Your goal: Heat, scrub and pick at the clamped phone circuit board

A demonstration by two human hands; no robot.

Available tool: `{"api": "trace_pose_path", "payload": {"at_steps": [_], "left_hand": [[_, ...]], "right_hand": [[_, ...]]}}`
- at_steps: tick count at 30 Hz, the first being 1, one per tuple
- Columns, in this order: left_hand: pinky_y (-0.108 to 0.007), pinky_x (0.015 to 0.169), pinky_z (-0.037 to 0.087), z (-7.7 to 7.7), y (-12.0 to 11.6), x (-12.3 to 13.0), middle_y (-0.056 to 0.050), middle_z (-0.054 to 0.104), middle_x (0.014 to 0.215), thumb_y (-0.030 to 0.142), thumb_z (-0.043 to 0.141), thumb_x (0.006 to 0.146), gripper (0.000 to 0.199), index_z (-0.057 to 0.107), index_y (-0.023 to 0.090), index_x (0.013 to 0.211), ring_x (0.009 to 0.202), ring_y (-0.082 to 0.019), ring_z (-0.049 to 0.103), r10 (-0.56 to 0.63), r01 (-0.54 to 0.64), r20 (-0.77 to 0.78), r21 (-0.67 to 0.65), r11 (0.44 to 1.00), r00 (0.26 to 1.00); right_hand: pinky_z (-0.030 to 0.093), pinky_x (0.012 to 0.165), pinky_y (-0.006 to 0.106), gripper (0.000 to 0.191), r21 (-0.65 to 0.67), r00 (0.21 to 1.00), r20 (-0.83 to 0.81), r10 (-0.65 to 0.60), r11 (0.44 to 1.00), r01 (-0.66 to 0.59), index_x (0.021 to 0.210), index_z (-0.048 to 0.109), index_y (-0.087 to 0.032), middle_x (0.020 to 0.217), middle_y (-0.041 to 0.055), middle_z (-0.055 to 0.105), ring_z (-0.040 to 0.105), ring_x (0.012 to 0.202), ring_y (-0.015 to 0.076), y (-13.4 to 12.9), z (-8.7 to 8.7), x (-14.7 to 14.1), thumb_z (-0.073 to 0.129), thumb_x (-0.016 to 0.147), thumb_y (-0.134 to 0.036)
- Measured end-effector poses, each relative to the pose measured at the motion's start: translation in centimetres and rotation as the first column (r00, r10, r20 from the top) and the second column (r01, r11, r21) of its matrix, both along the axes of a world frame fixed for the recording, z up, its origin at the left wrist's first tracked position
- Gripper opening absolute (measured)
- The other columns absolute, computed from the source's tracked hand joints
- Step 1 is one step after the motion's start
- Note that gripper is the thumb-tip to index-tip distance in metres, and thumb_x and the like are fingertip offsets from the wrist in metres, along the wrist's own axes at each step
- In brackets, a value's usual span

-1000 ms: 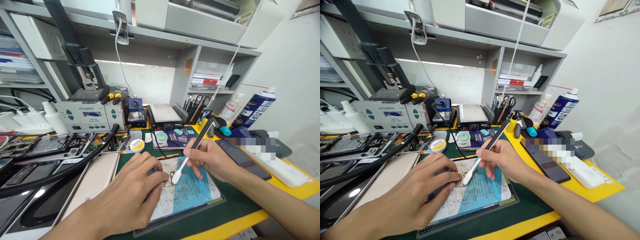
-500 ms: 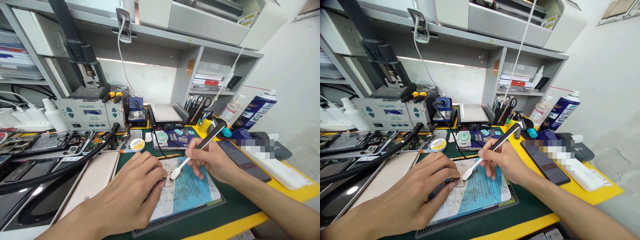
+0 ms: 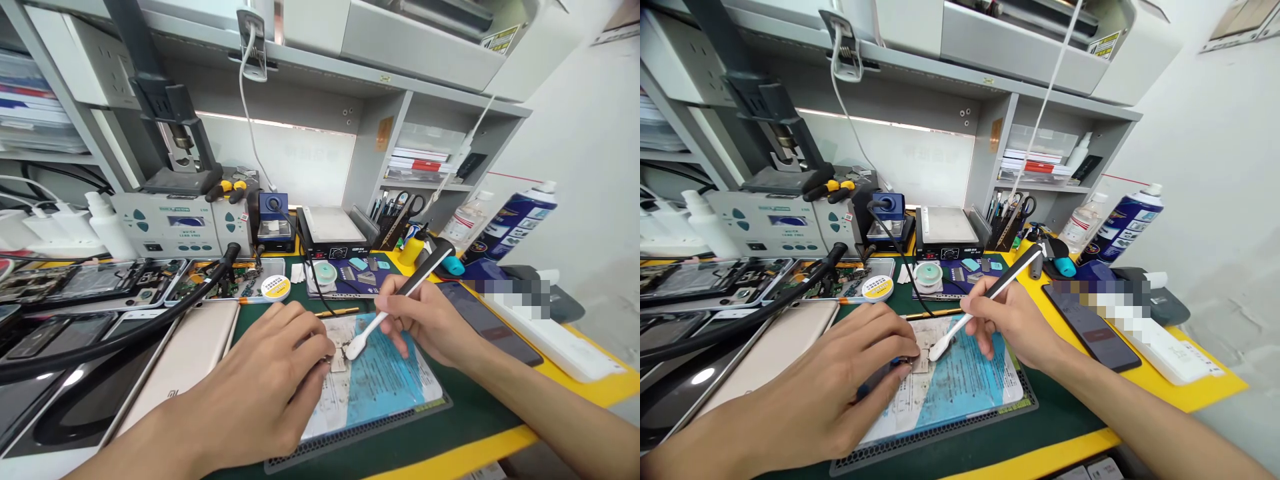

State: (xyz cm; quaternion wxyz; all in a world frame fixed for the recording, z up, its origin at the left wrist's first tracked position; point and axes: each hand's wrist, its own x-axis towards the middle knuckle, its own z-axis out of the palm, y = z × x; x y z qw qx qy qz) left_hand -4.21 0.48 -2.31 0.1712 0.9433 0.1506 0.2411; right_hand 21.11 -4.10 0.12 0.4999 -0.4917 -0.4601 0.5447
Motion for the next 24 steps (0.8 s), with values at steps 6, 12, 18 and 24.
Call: {"api": "trace_pose_path", "payload": {"at_steps": [6,12,18,24], "left_hand": [[-0.042,0.084,0.042,0.02,0.02,-0.07,-0.006,0.062,0.104,0.017,0.045,0.103,0.020,0.064,0.021,0.108,0.096,-0.024,0.052,0.002,-0.002,-0.003,0.002,1.000,1.000],[-0.042,0.082,0.042,-0.09,0.27,0.16,-0.006,0.063,0.102,0.018,0.046,0.103,0.020,0.065,0.021,0.107,0.095,-0.024,0.053,0.003,-0.003,0.001,0.012,1.000,1.000],[-0.043,0.083,0.042,-0.02,0.10,0.02,-0.006,0.063,0.103,0.018,0.045,0.103,0.021,0.065,0.021,0.109,0.096,-0.025,0.052,0.003,-0.003,-0.006,0.017,1.000,1.000],[-0.043,0.083,0.042,-0.06,0.08,-0.04,-0.006,0.063,0.102,0.019,0.044,0.104,0.021,0.065,0.021,0.106,0.095,-0.025,0.052,-0.002,0.002,-0.008,0.017,1.000,1.000]], "right_hand": [[0.049,0.036,0.017,0.030,-0.005,0.999,0.007,0.034,0.999,-0.034,0.075,0.069,-0.013,0.061,0.0053,0.074,0.061,0.035,0.0110,0.05,0.15,-0.16,0.085,0.079,-0.038],[0.046,0.031,0.017,0.026,-0.002,0.999,-0.046,-0.026,1.000,0.026,0.068,0.069,-0.014,0.055,0.0032,0.070,0.060,0.034,0.0129,0.16,0.03,0.29,0.085,0.074,-0.033],[0.049,0.035,0.017,0.024,0.023,0.999,-0.033,0.021,1.000,-0.021,0.073,0.076,-0.012,0.061,0.0049,0.073,0.062,0.036,0.0121,0.13,-0.02,0.10,0.084,0.078,-0.034],[0.047,0.031,0.018,0.021,0.002,0.999,-0.043,-0.002,1.000,0.002,0.071,0.076,-0.013,0.059,0.0041,0.071,0.060,0.035,0.0129,0.16,-0.19,0.45,0.082,0.078,-0.032]]}}
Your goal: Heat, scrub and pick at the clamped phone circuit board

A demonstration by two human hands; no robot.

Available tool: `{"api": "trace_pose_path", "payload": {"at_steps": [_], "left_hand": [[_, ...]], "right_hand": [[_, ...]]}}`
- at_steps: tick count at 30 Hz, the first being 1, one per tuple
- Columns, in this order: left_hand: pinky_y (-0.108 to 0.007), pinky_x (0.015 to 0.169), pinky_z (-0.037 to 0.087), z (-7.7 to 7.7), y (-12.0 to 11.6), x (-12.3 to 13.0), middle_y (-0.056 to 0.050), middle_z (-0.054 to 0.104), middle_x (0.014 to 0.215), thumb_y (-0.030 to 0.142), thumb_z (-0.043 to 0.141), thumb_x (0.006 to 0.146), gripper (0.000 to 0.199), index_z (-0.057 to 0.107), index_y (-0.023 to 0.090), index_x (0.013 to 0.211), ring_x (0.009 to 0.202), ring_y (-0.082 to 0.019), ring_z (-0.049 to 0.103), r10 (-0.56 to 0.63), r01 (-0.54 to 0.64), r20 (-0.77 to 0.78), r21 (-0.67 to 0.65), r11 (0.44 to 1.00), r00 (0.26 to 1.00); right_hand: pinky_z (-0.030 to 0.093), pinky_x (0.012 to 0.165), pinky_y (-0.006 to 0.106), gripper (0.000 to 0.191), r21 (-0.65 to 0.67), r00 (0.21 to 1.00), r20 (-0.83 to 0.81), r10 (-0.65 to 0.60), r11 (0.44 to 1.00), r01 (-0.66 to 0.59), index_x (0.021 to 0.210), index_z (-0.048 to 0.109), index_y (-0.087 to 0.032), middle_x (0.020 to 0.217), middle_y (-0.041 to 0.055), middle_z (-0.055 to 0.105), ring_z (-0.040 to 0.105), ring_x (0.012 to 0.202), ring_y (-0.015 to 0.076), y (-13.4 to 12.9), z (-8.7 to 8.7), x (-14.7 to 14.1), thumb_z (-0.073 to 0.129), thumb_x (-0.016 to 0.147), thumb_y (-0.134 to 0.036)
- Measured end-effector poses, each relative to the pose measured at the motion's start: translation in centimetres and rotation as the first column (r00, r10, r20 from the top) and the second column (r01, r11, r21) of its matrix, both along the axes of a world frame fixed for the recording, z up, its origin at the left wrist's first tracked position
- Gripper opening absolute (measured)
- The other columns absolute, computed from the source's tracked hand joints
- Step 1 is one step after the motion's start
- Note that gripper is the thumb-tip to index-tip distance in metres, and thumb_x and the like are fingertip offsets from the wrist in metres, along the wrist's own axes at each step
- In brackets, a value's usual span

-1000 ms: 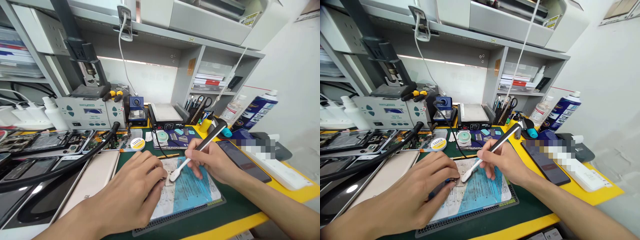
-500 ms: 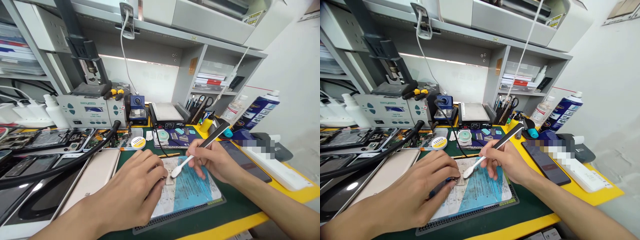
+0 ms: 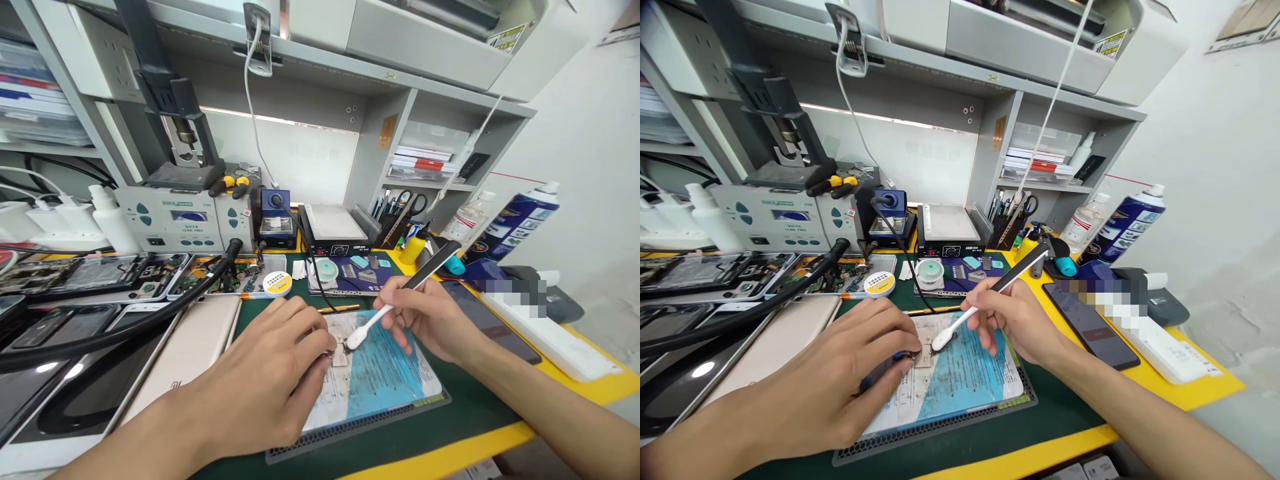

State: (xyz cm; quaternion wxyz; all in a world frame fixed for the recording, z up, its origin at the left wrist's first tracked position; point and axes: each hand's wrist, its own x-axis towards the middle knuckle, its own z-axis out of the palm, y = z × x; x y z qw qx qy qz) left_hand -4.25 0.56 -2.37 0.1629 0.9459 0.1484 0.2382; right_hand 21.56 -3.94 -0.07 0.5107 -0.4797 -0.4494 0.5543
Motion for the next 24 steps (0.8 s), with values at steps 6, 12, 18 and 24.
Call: {"api": "trace_pose_path", "payload": {"at_steps": [6,12,18,24], "left_hand": [[-0.043,0.084,0.043,0.12,0.12,0.05,-0.006,0.063,0.103,0.019,0.043,0.104,0.022,0.065,0.021,0.107,0.096,-0.025,0.052,0.003,-0.003,-0.014,-0.002,1.000,1.000],[-0.045,0.086,0.043,0.12,0.14,0.13,-0.007,0.063,0.104,0.019,0.043,0.104,0.022,0.065,0.020,0.107,0.098,-0.025,0.053,-0.001,0.001,-0.029,0.000,1.000,1.000],[-0.043,0.084,0.044,0.08,0.09,0.05,-0.007,0.063,0.102,0.018,0.044,0.103,0.021,0.064,0.021,0.107,0.096,-0.025,0.053,0.008,-0.007,-0.011,0.004,1.000,1.000],[-0.043,0.086,0.047,-0.40,-0.24,0.06,-0.009,0.061,0.106,0.018,0.051,0.098,0.022,0.058,0.018,0.119,0.097,-0.025,0.053,0.060,-0.061,0.070,0.011,0.998,0.996]], "right_hand": [[0.049,0.033,0.017,0.021,0.020,1.000,0.003,0.014,1.000,-0.014,0.073,0.078,-0.011,0.059,0.0051,0.072,0.061,0.035,0.0125,0.10,0.02,-0.02,0.082,0.078,-0.031],[0.048,0.031,0.019,0.020,-0.015,1.000,0.011,0.009,1.000,-0.009,0.072,0.077,-0.012,0.060,0.0059,0.073,0.061,0.036,0.0140,-0.12,0.04,0.04,0.081,0.077,-0.031],[0.049,0.034,0.018,0.020,0.013,1.000,-0.011,0.012,1.000,-0.012,0.070,0.076,-0.012,0.059,0.0057,0.072,0.062,0.036,0.0135,0.19,0.11,0.03,0.079,0.079,-0.030],[0.049,0.034,0.018,0.023,-0.002,0.999,0.015,0.050,0.999,-0.050,0.071,0.075,-0.013,0.060,0.0047,0.072,0.062,0.037,0.0130,-0.10,0.31,-0.29,0.082,0.079,-0.034]]}}
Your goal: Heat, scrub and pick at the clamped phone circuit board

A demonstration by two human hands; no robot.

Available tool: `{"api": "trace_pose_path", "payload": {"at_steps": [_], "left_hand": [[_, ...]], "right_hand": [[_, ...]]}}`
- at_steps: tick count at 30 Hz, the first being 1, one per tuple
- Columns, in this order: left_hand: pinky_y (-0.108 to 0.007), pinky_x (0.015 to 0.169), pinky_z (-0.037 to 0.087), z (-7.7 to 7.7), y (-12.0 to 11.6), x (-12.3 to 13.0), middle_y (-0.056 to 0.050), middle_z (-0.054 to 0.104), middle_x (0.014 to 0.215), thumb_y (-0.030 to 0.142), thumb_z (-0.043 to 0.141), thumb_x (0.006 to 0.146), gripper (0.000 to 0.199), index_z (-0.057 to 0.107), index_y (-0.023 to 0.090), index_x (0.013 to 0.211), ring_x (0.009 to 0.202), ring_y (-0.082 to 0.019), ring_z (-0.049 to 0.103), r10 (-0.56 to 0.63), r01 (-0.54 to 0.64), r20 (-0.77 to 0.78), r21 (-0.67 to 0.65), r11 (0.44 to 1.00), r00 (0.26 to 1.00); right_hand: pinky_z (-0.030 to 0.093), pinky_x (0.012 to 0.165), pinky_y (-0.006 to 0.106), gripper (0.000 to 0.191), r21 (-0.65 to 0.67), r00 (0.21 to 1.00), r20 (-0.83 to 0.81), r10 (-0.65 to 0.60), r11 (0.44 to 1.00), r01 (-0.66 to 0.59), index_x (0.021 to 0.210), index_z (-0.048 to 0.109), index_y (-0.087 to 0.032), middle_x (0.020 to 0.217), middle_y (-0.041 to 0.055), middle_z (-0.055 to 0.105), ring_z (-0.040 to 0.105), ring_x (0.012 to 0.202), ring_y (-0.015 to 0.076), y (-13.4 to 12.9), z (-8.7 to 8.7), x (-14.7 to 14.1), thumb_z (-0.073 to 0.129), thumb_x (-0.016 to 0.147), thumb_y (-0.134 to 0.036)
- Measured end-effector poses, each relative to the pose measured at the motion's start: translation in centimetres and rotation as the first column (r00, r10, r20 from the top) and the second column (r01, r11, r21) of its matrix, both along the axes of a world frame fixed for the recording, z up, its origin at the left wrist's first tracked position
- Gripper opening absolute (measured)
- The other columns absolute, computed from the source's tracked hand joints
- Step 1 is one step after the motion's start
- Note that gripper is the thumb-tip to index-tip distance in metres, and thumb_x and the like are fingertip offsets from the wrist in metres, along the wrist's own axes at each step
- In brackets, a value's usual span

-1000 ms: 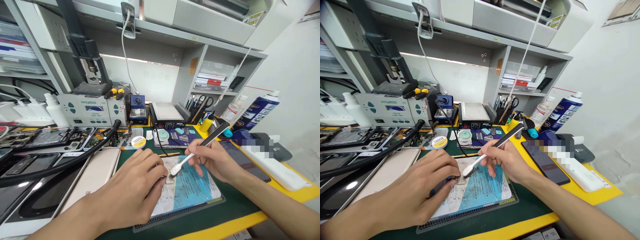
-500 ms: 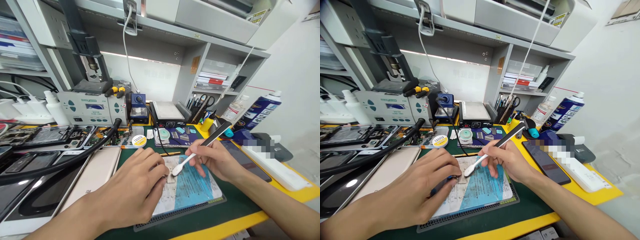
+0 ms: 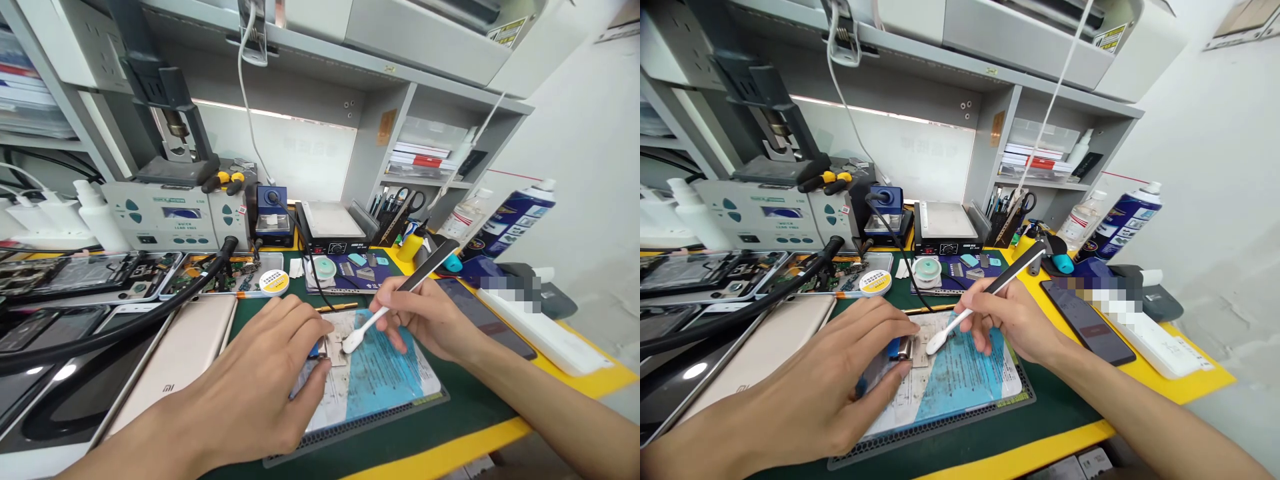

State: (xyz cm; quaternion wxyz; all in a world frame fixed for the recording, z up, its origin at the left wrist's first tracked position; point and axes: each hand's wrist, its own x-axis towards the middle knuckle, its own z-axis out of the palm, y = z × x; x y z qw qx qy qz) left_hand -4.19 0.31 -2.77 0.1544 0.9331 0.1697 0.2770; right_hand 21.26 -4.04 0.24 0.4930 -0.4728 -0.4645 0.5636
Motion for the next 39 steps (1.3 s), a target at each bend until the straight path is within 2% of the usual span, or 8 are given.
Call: {"api": "trace_pose_path", "payload": {"at_steps": [6,12,20,31,39], "left_hand": [[-0.044,0.085,0.048,-0.50,-0.15,-0.13,-0.009,0.061,0.107,0.019,0.052,0.099,0.018,0.059,0.018,0.116,0.098,-0.026,0.054,0.016,-0.016,0.016,0.003,1.000,1.000],[-0.045,0.085,0.049,-0.13,-0.02,0.02,-0.009,0.061,0.107,0.018,0.051,0.099,0.018,0.059,0.018,0.115,0.099,-0.026,0.054,0.011,-0.011,0.004,-0.002,1.000,1.000],[-0.045,0.086,0.050,0.04,-0.05,0.00,-0.010,0.062,0.108,0.018,0.051,0.099,0.019,0.060,0.019,0.116,0.100,-0.026,0.055,0.009,-0.009,-0.013,-0.014,1.000,1.000],[-0.042,0.087,0.050,0.09,-0.16,0.01,-0.009,0.061,0.108,0.018,0.053,0.098,0.020,0.057,0.020,0.118,0.101,-0.025,0.055,0.020,-0.020,-0.012,-0.027,0.999,1.000],[-0.040,0.089,0.048,0.11,-0.11,0.08,-0.007,0.062,0.108,0.016,0.051,0.099,0.019,0.058,0.020,0.117,0.101,-0.025,0.054,0.009,-0.009,-0.008,-0.029,1.000,1.000]], "right_hand": [[0.049,0.033,0.018,0.020,-0.009,0.999,-0.044,-0.031,1.000,0.030,0.070,0.074,-0.014,0.059,0.0038,0.071,0.062,0.037,0.0135,0.06,-0.26,0.35,0.080,0.079,-0.030],[0.047,0.034,0.017,0.026,-0.001,0.999,-0.008,-0.049,0.999,0.049,0.073,0.075,-0.012,0.057,0.0032,0.070,0.060,0.035,0.0115,0.14,-0.27,0.19,0.079,0.083,-0.036],[0.047,0.035,0.018,0.024,-0.021,0.998,-0.025,-0.062,0.998,0.061,0.076,0.074,-0.012,0.059,0.0034,0.071,0.061,0.036,0.0119,0.25,-0.04,0.17,0.077,0.083,-0.035],[0.047,0.033,0.019,0.017,-0.038,0.995,-0.081,-0.052,0.998,0.049,0.075,0.070,-0.015,0.056,0.0017,0.069,0.060,0.036,0.0129,0.36,0.09,0.33,0.080,0.078,-0.028],[0.047,0.031,0.019,0.022,-0.046,0.998,-0.070,-0.008,0.999,0.004,0.070,0.063,-0.017,0.056,0.0010,0.069,0.060,0.036,0.0132,0.28,-0.09,0.41,0.080,0.078,-0.027]]}}
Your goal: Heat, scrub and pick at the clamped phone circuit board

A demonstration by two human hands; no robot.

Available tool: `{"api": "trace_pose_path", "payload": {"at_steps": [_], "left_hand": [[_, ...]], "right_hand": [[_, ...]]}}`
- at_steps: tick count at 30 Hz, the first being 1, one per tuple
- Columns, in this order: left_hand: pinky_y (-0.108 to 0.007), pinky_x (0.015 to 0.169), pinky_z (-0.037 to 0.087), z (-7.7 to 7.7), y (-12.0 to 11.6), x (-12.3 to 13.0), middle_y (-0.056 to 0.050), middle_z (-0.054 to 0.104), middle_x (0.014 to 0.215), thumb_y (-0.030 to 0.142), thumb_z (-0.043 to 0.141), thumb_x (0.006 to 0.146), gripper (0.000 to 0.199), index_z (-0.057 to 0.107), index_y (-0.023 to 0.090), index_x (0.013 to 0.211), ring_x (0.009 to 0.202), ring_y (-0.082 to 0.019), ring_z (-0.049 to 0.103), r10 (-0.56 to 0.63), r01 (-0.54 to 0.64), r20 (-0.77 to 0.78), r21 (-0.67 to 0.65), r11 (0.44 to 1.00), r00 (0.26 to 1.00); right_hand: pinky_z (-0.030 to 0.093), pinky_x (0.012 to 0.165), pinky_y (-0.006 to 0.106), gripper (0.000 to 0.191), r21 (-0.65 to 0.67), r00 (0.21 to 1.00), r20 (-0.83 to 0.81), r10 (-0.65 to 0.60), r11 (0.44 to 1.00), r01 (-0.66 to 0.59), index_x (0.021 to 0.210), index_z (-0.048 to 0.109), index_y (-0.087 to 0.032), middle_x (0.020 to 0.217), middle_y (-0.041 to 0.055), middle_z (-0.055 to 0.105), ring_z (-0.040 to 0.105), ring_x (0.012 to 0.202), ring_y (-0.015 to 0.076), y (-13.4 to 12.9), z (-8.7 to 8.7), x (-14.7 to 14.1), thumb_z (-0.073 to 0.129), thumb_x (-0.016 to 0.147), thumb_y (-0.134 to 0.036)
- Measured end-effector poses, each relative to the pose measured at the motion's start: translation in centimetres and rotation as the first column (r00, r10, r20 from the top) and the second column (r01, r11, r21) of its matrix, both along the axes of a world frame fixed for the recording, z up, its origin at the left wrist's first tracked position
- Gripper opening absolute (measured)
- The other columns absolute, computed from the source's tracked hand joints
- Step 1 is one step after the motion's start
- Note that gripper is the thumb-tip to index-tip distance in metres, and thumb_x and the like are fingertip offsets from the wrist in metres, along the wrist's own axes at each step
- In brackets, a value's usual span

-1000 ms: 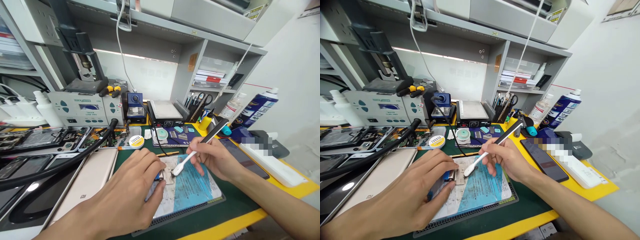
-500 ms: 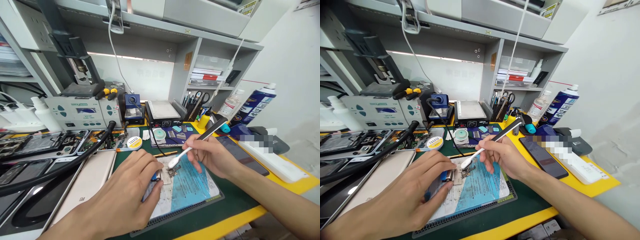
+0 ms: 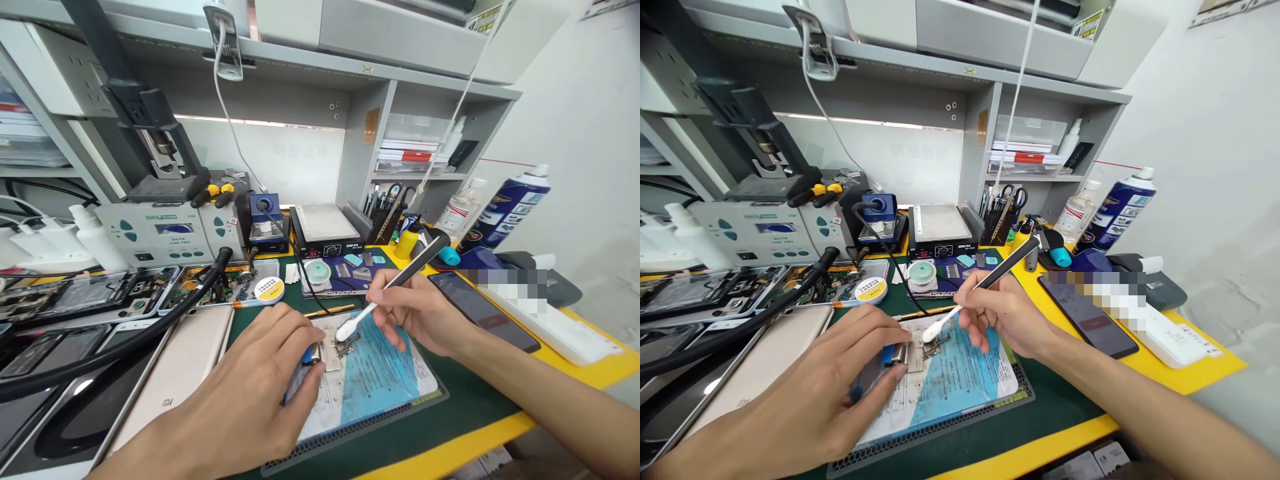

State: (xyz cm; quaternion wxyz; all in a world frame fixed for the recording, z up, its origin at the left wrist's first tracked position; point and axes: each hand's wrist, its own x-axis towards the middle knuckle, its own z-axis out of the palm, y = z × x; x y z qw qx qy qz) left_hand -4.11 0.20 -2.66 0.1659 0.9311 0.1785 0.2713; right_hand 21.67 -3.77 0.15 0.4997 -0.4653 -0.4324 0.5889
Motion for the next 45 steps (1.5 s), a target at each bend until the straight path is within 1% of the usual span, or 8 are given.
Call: {"api": "trace_pose_path", "payload": {"at_steps": [13,17,20,27,32,37,42,45], "left_hand": [[-0.040,0.089,0.047,-0.14,-0.06,-0.02,-0.006,0.062,0.108,0.013,0.051,0.099,0.021,0.058,0.021,0.117,0.100,-0.023,0.054,-0.012,0.012,-0.001,-0.023,1.000,1.000],[-0.038,0.089,0.046,-0.27,-0.12,-0.05,-0.006,0.062,0.109,0.013,0.051,0.100,0.022,0.059,0.021,0.118,0.101,-0.023,0.054,-0.008,0.008,0.013,-0.021,1.000,1.000],[-0.037,0.090,0.045,-0.35,-0.14,-0.04,-0.005,0.062,0.110,0.013,0.051,0.100,0.022,0.058,0.022,0.119,0.102,-0.022,0.054,-0.002,0.002,0.023,-0.014,1.000,1.000],[-0.038,0.090,0.043,-0.33,-0.12,0.11,-0.005,0.062,0.109,0.013,0.051,0.101,0.021,0.058,0.021,0.119,0.100,-0.022,0.053,-0.001,0.002,0.026,-0.004,1.000,1.000],[-0.039,0.088,0.043,-0.35,-0.15,0.13,-0.004,0.062,0.109,0.013,0.051,0.101,0.023,0.058,0.023,0.121,0.099,-0.022,0.054,-0.002,0.002,0.044,-0.003,1.000,0.999],[-0.039,0.087,0.044,-0.35,-0.36,-0.01,-0.005,0.061,0.109,0.013,0.051,0.101,0.023,0.058,0.022,0.121,0.099,-0.023,0.054,-0.004,0.003,0.044,0.012,1.000,0.999],[-0.040,0.088,0.045,-0.37,-0.21,0.10,-0.007,0.062,0.110,0.013,0.053,0.100,0.021,0.059,0.020,0.119,0.100,-0.023,0.055,0.004,-0.006,0.042,0.044,0.999,0.999],[-0.040,0.087,0.046,-0.41,-0.21,0.14,-0.007,0.062,0.111,0.013,0.053,0.099,0.023,0.059,0.019,0.121,0.100,-0.024,0.056,0.004,-0.007,0.049,0.053,0.999,0.999]], "right_hand": [[0.049,0.037,0.017,0.017,0.030,0.992,0.055,0.116,0.993,-0.117,0.072,0.066,-0.015,0.059,0.0024,0.072,0.063,0.040,0.0118,-0.28,0.04,0.13,0.078,0.080,-0.023],[0.048,0.033,0.018,0.013,-0.012,0.995,0.055,0.081,0.997,-0.080,0.071,0.066,-0.016,0.055,0.0009,0.069,0.061,0.038,0.0130,-0.04,0.04,0.27,0.075,0.077,-0.020],[0.048,0.033,0.019,0.013,-0.005,0.997,0.041,0.067,0.998,-0.067,0.070,0.065,-0.015,0.054,0.0004,0.067,0.061,0.037,0.0132,0.10,0.03,0.36,0.075,0.076,-0.021],[0.049,0.035,0.018,0.013,-0.018,0.992,0.043,0.117,0.993,-0.116,0.070,0.065,-0.015,0.055,0.0011,0.068,0.061,0.039,0.0126,0.04,0.15,0.46,0.077,0.073,-0.019],[0.048,0.032,0.019,0.007,-0.027,0.995,0.035,0.092,0.995,-0.091,0.068,0.064,-0.016,0.053,-0.0001,0.065,0.060,0.038,0.0135,0.09,0.00,0.81,0.071,0.072,-0.016],[0.049,0.035,0.018,0.009,-0.026,0.987,0.073,0.143,0.990,-0.142,0.070,0.066,-0.015,0.054,0.0013,0.067,0.061,0.039,0.0127,0.02,0.05,0.83,0.074,0.073,-0.017],[0.048,0.032,0.019,0.006,-0.045,0.993,0.064,0.101,0.994,-0.098,0.068,0.065,-0.015,0.051,-0.0001,0.064,0.058,0.037,0.0132,0.14,-0.07,0.86,0.071,0.071,-0.015],[0.048,0.032,0.019,0.007,-0.042,0.993,0.056,0.104,0.994,-0.101,0.067,0.065,-0.015,0.051,-0.0002,0.063,0.059,0.037,0.0133,0.14,-0.12,0.91,0.071,0.071,-0.015]]}}
